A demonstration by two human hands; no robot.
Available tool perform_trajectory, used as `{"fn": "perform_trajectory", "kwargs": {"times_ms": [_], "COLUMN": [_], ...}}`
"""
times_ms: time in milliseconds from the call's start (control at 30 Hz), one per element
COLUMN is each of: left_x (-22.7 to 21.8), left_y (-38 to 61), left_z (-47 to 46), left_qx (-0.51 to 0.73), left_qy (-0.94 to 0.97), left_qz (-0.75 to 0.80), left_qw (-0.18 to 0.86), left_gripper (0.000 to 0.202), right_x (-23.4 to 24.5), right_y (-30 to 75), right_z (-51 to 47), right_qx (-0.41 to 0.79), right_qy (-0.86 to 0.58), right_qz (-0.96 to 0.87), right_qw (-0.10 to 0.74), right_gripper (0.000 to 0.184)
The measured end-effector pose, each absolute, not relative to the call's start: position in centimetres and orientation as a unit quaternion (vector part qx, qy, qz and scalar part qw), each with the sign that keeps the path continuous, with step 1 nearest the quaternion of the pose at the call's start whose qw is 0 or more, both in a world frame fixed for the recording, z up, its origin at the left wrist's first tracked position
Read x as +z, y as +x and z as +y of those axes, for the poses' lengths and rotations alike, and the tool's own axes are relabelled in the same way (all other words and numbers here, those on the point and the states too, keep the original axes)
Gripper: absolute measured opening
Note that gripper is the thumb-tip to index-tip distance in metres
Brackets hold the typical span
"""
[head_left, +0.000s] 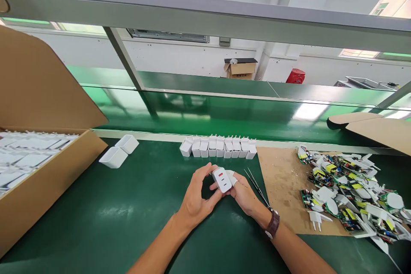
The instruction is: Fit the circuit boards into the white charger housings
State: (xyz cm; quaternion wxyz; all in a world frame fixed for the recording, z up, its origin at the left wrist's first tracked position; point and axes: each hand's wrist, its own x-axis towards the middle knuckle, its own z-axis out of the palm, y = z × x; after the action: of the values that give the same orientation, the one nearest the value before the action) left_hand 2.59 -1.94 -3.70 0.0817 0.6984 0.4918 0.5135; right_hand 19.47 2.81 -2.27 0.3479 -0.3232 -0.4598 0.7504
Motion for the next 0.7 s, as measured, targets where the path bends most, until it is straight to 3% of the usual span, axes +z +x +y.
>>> {"fn": "perform_trajectory", "kwargs": {"times_ms": [200, 300, 400, 500, 633, 700], "left_x": [-3.8, -3.6, -3.3, -3.2, -3.5, -3.8], "left_y": [2.4, 2.3, 2.3, 2.3, 2.1, 2.0], "left_z": [-1.8, -1.8, -1.7, -1.7, -1.6, -1.5], "left_qx": [0.505, 0.480, 0.444, 0.412, 0.405, 0.424], "left_qy": [0.703, 0.709, 0.736, 0.756, 0.769, 0.774], "left_qz": [0.493, 0.507, 0.500, 0.492, 0.474, 0.456], "left_qw": [0.088, 0.101, 0.108, 0.131, 0.138, 0.114], "left_gripper": [0.080, 0.085, 0.080, 0.068, 0.062, 0.054], "right_x": [-2.5, -2.5, -2.6, -2.9, -3.5, -3.6], "right_y": [19.6, 19.7, 19.8, 20.0, 20.0, 20.1], "right_z": [2.8, 2.5, 2.2, 2.1, 2.2, 2.2], "right_qx": [0.696, 0.540, 0.376, 0.340, 0.415, 0.447], "right_qy": [-0.336, -0.394, -0.435, -0.450, -0.442, -0.426], "right_qz": [-0.511, -0.605, -0.704, -0.731, -0.708, -0.705], "right_qw": [0.377, 0.433, 0.418, 0.384, 0.361, 0.349], "right_gripper": [0.048, 0.035, 0.031, 0.047, 0.082, 0.090]}}
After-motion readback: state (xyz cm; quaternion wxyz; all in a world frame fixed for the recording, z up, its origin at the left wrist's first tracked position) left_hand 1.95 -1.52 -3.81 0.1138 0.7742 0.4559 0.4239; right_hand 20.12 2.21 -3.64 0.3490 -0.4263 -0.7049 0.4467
